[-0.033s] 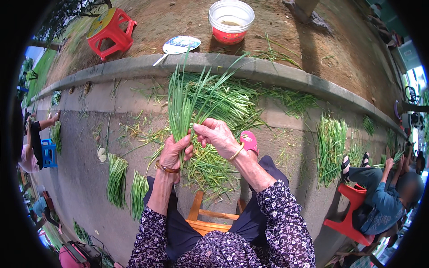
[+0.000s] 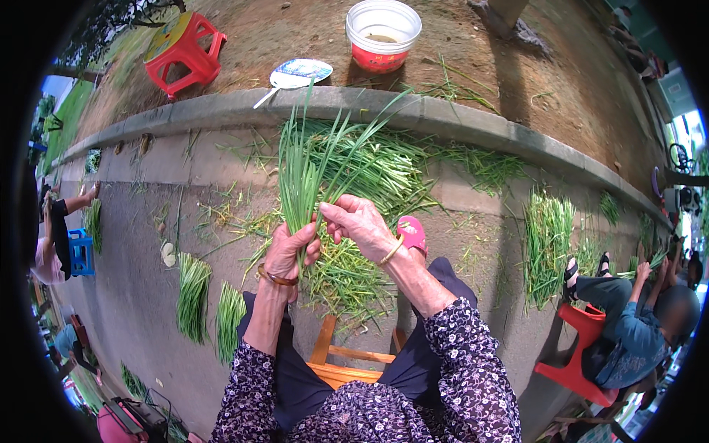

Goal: The person holds a bunch of long green stalks in one hand and removes individual dried or yellowed blades with the other hand, placing the cleaned stalks on the ground.

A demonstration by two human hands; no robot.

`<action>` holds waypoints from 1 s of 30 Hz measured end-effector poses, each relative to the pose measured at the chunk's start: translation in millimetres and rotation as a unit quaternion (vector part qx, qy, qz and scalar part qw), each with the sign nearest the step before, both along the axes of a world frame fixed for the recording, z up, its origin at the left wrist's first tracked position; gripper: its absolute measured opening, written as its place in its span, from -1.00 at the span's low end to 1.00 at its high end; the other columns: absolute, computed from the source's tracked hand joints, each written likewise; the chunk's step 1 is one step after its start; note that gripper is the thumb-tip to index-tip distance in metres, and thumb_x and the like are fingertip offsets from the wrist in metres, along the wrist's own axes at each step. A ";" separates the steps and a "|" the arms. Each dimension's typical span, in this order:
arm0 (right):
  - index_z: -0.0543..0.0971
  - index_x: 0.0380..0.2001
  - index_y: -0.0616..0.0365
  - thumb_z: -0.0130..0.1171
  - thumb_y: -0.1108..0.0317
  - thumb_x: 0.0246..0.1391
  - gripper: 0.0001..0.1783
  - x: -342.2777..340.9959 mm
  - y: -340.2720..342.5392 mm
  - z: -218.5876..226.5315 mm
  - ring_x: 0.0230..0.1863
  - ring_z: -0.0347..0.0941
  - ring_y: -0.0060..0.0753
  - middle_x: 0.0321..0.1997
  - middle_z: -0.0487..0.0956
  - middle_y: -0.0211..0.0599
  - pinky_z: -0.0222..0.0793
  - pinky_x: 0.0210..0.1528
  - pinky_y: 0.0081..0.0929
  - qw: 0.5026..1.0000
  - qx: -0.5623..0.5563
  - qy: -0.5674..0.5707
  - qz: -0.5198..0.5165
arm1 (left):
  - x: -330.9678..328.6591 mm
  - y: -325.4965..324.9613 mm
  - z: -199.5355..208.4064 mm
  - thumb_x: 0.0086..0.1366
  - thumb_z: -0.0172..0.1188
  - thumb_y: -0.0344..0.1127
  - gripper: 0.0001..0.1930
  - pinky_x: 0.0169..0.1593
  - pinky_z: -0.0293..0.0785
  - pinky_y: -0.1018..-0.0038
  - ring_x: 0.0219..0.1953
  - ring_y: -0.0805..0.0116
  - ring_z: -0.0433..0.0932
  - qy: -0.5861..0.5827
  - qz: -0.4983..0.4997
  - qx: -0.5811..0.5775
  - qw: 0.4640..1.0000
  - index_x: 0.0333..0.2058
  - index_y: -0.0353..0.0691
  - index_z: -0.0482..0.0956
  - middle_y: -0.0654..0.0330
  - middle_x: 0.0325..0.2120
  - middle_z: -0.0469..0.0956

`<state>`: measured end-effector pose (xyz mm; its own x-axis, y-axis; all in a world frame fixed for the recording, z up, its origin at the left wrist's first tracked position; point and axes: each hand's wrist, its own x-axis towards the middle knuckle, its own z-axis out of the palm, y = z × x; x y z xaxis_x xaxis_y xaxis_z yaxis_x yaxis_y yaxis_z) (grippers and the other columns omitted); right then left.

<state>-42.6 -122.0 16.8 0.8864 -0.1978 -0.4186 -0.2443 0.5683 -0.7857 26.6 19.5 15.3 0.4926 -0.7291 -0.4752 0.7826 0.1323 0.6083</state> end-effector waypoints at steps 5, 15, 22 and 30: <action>0.45 -0.58 0.21 0.10 0.26 -0.05 -0.78 1.9 0.4 -5.6 -0.68 0.30 -0.68 -0.67 0.42 -0.44 0.24 -0.64 -0.75 0.999 0.043 0.003 -0.028 | -1.1 2.9 -11.4 0.05 0.14 -0.41 -0.74 -0.74 0.22 0.68 -0.67 0.52 0.36 0.043 0.000 -0.023 0.999 -0.26 -0.31 0.35 0.28 -0.61 0.35; 0.44 -0.51 0.22 0.07 0.30 -0.03 -0.82 1.3 -3.8 2.3 -0.66 0.35 -0.63 -0.50 0.50 -0.33 0.29 -0.63 -0.71 0.995 0.103 0.004 -0.017 | -1.9 1.5 -10.6 0.11 0.09 -0.34 -0.73 -0.69 0.30 0.69 -0.59 0.52 0.41 0.073 -0.021 -0.050 0.996 -0.22 -0.31 0.36 0.20 -0.49 0.42; 0.43 -0.47 0.22 0.06 0.33 -0.02 -0.84 -0.3 -12.2 -0.3 -0.69 0.34 -0.63 -0.59 0.44 -0.40 0.29 -0.72 -0.68 0.995 0.087 0.008 -0.056 | -0.5 3.2 -22.4 0.10 0.11 -0.29 -0.68 -0.61 0.42 0.64 -0.59 0.51 0.43 0.093 0.008 -0.037 0.995 -0.19 -0.30 0.35 0.28 -0.56 0.41; 0.39 -0.30 0.21 0.07 0.34 -0.03 -0.77 -0.2 -6.1 4.7 -0.66 0.34 -0.67 -0.47 0.46 -0.38 0.27 -0.75 -0.73 0.994 0.106 0.014 0.000 | 1.8 3.3 -13.7 0.09 0.11 -0.36 -0.73 -0.70 0.29 0.68 -0.65 0.56 0.33 0.095 0.008 -0.055 0.994 -0.22 -0.31 0.37 0.28 -0.58 0.38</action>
<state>-42.8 -128.1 21.4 0.8734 -0.1021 -0.4762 -0.2649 0.7210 -0.6404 28.4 22.8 1.6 0.4145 -0.7745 -0.4778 0.8787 0.2041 0.4315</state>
